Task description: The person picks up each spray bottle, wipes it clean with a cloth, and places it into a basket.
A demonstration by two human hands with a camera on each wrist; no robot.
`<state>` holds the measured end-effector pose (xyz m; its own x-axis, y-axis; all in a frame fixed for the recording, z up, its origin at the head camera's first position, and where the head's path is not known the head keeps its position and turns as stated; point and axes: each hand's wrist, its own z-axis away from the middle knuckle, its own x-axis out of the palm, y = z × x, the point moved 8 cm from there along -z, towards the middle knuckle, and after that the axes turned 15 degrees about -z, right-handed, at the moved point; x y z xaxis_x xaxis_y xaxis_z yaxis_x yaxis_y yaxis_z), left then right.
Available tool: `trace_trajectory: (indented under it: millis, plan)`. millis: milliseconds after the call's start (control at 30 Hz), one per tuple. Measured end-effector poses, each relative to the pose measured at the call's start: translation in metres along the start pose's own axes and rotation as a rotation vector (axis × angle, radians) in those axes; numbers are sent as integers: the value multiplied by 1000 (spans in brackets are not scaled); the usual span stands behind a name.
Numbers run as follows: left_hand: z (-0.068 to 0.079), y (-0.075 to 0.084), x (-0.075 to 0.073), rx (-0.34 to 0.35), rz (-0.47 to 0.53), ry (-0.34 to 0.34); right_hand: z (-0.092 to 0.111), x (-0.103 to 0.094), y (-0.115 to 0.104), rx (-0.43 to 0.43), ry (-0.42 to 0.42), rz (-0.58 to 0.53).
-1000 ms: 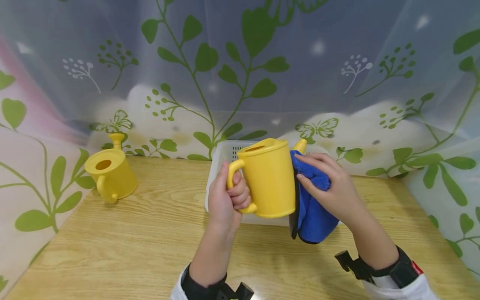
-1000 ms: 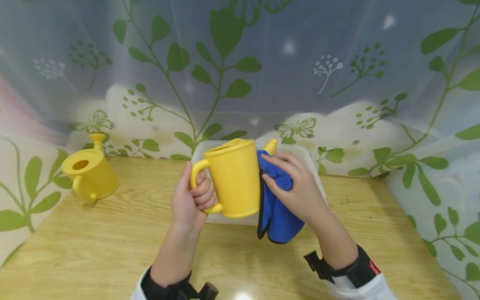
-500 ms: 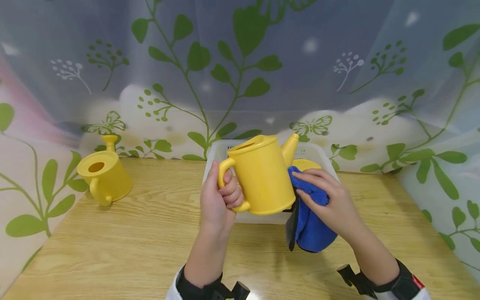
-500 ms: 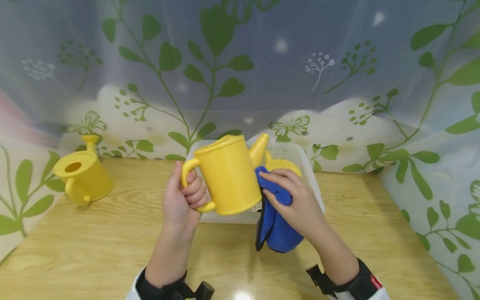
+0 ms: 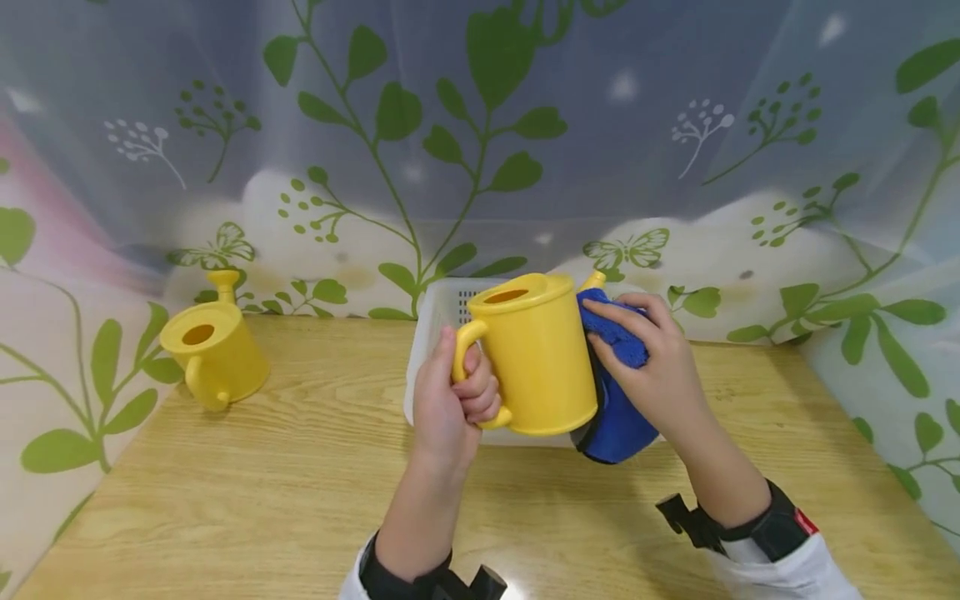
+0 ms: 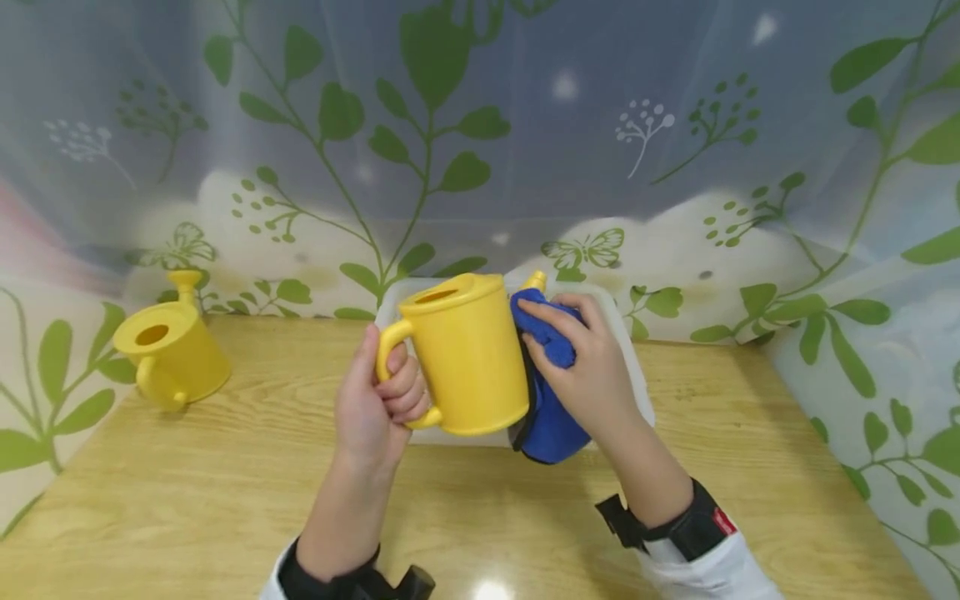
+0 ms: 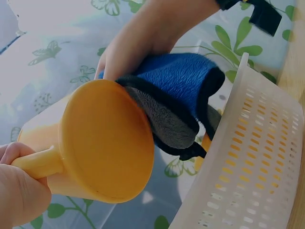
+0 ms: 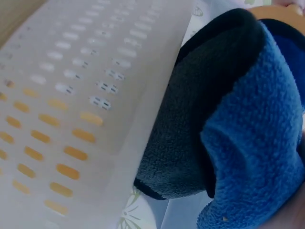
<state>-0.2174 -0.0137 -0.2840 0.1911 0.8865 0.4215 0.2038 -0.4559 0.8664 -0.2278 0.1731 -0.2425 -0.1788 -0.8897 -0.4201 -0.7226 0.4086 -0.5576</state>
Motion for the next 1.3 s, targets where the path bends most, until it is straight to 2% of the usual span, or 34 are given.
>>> trace_trajectory:
  millis: [133,300,433,667,933,1133,1300]
  plan:
    - [1,-1,1,-2,-7,-4,-10,-2,10,58,15,33]
    - [1,-3,1,-21,8,-2,-19,-11,16,75,79,80]
    - [0,-4,0,-31,30,5,-19,-13,17,60,108,83]
    - [0,-3,-3,-26,46,32,-9,-3,7,-22,114,25]
    - [0,3,-6,-2,88,41,7,3,6,-10,20,-121]
    - [-1,4,-11,-6,138,78,18,5,12,29,-124,-218]
    - [-1,2,-11,-22,149,83,23,3,12,43,-183,-242]
